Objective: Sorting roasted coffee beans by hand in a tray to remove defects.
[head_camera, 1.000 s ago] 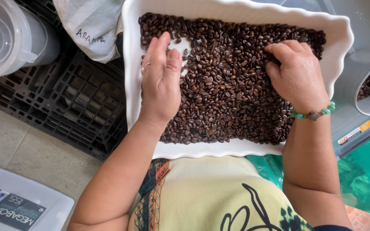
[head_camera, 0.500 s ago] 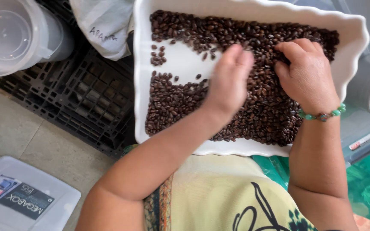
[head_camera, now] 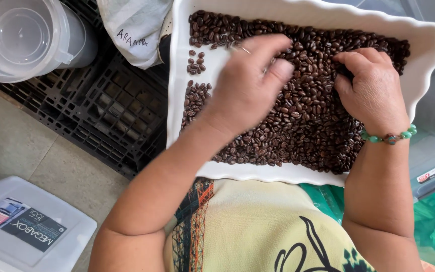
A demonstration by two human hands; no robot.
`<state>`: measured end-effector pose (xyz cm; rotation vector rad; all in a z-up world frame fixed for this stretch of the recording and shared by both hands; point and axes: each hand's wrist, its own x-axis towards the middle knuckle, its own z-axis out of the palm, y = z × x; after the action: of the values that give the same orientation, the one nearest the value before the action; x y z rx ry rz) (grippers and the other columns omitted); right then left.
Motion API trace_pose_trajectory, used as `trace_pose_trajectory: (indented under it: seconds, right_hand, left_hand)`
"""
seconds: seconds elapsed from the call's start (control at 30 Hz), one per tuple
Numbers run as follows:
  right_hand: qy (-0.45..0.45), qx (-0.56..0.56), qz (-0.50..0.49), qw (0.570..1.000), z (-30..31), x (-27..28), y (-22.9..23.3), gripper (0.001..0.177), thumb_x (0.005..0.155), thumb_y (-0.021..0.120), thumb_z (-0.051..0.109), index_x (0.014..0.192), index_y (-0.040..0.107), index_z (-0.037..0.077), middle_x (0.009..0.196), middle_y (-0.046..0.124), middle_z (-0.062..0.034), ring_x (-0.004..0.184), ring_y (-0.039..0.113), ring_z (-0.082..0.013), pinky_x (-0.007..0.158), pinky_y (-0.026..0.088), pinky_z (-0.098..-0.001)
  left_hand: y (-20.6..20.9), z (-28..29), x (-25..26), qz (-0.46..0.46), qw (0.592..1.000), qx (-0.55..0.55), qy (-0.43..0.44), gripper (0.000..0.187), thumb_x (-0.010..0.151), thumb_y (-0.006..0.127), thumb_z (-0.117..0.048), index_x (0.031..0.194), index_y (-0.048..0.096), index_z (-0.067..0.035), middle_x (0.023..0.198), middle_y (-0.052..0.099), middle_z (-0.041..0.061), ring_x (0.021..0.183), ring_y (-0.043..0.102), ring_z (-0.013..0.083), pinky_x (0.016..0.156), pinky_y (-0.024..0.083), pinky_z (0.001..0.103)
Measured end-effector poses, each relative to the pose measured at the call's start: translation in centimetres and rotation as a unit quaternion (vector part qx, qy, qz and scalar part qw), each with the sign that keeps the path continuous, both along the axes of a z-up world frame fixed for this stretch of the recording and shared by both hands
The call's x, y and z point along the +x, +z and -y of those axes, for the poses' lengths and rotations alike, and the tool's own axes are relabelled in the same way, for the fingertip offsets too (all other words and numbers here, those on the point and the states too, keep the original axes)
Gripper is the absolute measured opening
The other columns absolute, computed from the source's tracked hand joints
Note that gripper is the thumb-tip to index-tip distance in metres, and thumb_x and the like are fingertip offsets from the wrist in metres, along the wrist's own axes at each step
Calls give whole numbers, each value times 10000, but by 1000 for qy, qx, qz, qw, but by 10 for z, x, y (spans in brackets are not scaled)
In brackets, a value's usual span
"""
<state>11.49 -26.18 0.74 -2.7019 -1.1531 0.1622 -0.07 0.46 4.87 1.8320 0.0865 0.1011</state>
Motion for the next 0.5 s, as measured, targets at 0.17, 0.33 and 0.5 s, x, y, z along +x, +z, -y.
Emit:
trace_pose_trajectory:
  seconds: [0.17, 0.33, 0.5]
  right_hand:
    - [9, 15, 2, 1000, 2, 3, -6, 394, 918, 671, 33, 1295, 777, -14, 1163, 699, -217, 1019, 602, -439, 959, 485, -513]
    - [-1, 21, 0, 1000, 3, 3, -9, 385, 929, 672, 50, 1296, 771, -7, 1161, 683, -217, 1013, 582, -435, 988, 465, -501]
    - [-13, 20, 1, 1000, 3, 3, -11, 395, 911, 665, 61, 1287, 776, 14, 1170, 684, -214, 1004, 577, -425, 1006, 452, -481]
  left_hand:
    - [-24, -55, 17, -66, 933, 344, 80, 322, 996, 602, -173, 1294, 651, -63, 1304, 639, 210, 1098, 607, 469, 1019, 438, 566]
    - [-58, -58, 25, -78, 911, 402, 56, 167, 863, 558, 13, 988, 637, -65, 998, 594, 197, 863, 598, 464, 856, 492, 570]
    - [-63, -54, 23, -77, 919, 387, 28, 266, 785, 604, 99, 999, 686, -37, 971, 563, 171, 880, 559, 388, 756, 545, 511]
